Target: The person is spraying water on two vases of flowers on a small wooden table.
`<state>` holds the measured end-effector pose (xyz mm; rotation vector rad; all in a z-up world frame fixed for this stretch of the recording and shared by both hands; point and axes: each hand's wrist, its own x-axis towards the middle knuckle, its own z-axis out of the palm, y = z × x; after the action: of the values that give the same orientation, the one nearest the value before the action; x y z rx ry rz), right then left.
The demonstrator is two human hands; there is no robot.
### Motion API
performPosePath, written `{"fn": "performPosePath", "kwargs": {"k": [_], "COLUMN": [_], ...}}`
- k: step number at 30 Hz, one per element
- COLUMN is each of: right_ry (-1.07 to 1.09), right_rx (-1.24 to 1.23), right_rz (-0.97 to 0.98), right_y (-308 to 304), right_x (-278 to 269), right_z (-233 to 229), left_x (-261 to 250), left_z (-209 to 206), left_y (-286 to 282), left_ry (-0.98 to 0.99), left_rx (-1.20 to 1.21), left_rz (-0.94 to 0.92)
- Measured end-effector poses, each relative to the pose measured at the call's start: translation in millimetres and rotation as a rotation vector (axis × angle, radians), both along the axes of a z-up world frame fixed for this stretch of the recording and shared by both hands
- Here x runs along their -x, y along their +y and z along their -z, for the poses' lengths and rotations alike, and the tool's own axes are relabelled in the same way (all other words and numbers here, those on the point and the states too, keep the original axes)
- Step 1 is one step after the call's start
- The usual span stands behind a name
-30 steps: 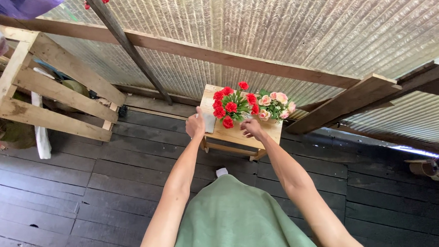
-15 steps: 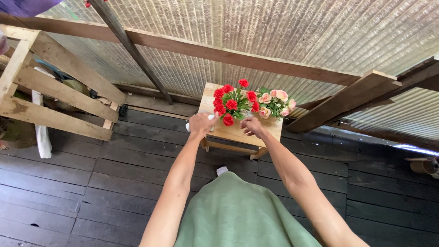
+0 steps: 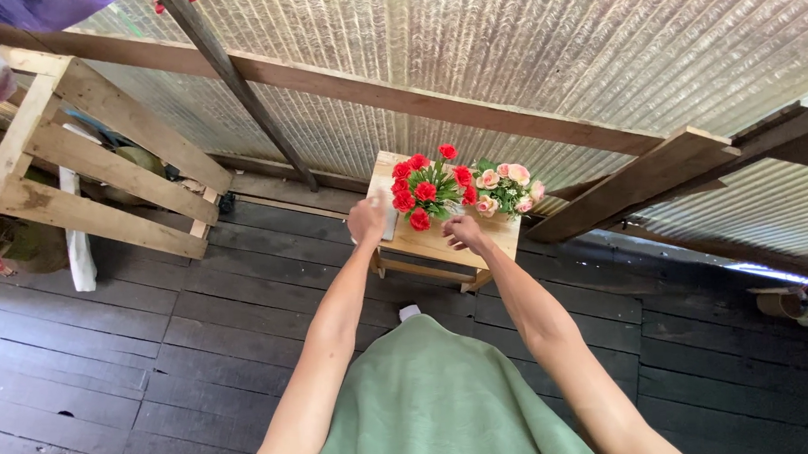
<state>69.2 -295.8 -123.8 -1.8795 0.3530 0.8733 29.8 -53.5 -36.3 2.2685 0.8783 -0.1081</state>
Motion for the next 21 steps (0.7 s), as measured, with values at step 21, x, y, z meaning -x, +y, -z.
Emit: {"fn": "performPosePath", "kwargs": {"k": [21], "right_ry": [-0.032], "right_rx": [0.076], "right_rz": [-0.005], "right_y": [-3], "right_x": [4], "right_z": [19], "left_x": [-8], "left_z": [-8], "left_y": [13], "left_ry": [0.036], "left_rx": [-0.101], "left_rz": [0.311]}}
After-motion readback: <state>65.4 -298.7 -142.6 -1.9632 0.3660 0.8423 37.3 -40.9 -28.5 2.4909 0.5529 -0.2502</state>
